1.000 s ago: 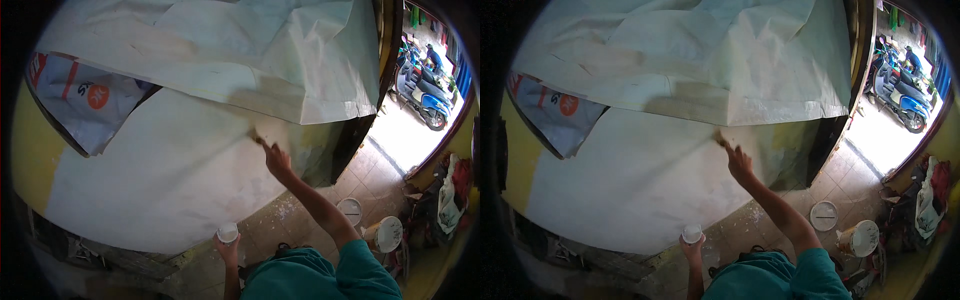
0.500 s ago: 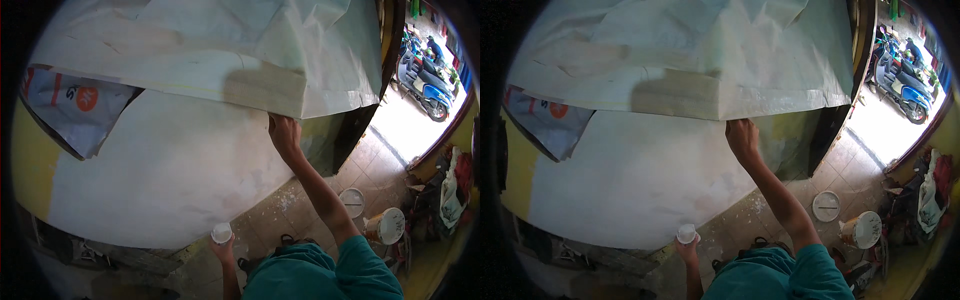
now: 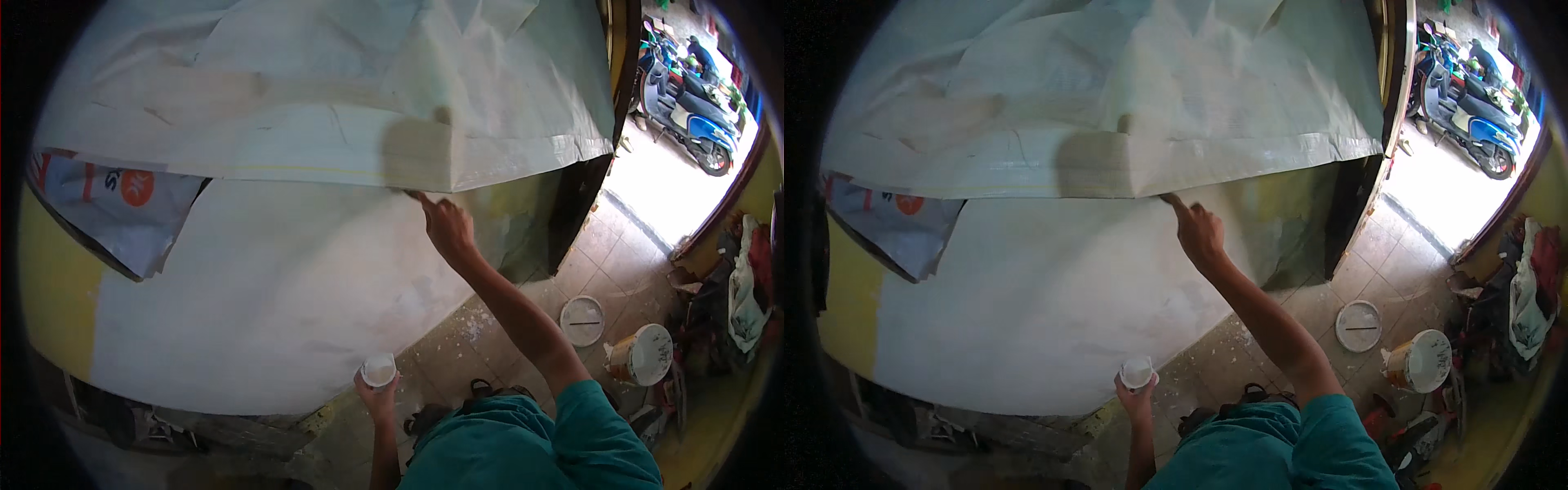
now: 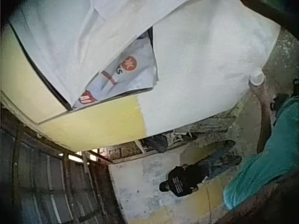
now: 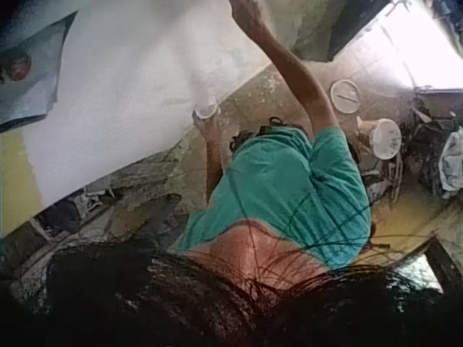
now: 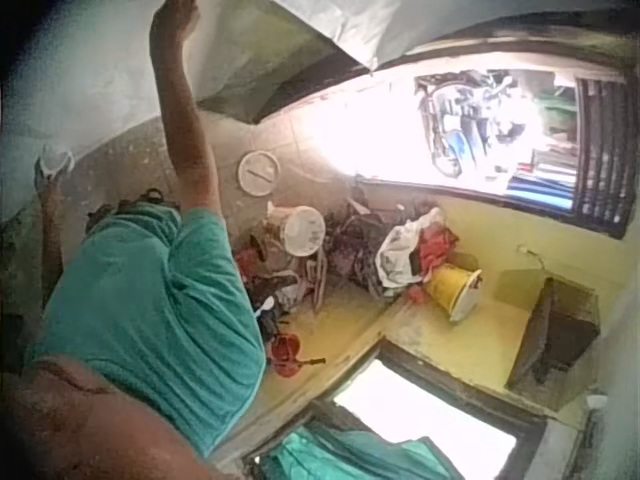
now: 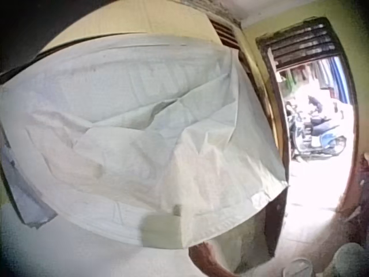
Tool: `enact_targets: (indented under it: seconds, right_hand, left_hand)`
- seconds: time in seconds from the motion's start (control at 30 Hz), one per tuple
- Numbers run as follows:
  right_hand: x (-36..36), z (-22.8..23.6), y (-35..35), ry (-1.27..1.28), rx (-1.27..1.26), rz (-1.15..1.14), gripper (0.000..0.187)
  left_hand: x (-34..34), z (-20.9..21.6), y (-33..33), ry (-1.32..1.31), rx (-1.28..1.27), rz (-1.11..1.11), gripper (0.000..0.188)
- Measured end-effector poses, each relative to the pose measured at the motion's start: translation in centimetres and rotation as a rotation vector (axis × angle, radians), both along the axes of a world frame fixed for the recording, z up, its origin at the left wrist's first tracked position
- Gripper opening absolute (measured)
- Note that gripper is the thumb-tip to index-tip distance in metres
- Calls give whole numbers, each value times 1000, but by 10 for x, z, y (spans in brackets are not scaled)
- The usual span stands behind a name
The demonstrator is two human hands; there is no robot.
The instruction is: The person dips a brush into a cup of liquid and applies it to a wall, lifting a plastic sheet to reach the area behind it before moving to a different wall to continue.
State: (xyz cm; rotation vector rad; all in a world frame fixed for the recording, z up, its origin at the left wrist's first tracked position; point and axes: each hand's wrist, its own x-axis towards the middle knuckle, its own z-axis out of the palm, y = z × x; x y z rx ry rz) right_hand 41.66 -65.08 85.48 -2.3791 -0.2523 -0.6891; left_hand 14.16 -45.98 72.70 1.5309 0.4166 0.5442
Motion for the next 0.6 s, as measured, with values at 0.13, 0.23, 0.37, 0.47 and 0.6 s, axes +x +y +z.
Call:
enact_targets:
  seconds: [0.13, 0.23, 0.37, 0.47, 0.6]
  right_hand:
    - [1, 42, -5, -314, 155, -39, 25]
    - [9, 19, 1, -382, 127, -34, 33]
    - [3, -84, 9, -26, -39, -8, 33]
    - [12, -132, -9, 254, -288, 56, 42]
    - [-10, -52, 3, 159, -80, 17, 33]
  left_hand:
    - [1, -27, 13, 0, 129, -4, 64]
    - [2, -44, 25, -8, 317, 20, 65]
    - [4, -21, 11, 43, 87, 21, 69]
    - [3, -23, 11, 67, 122, 14, 70]
    - [-7, -42, 36, 111, 239, 79, 71]
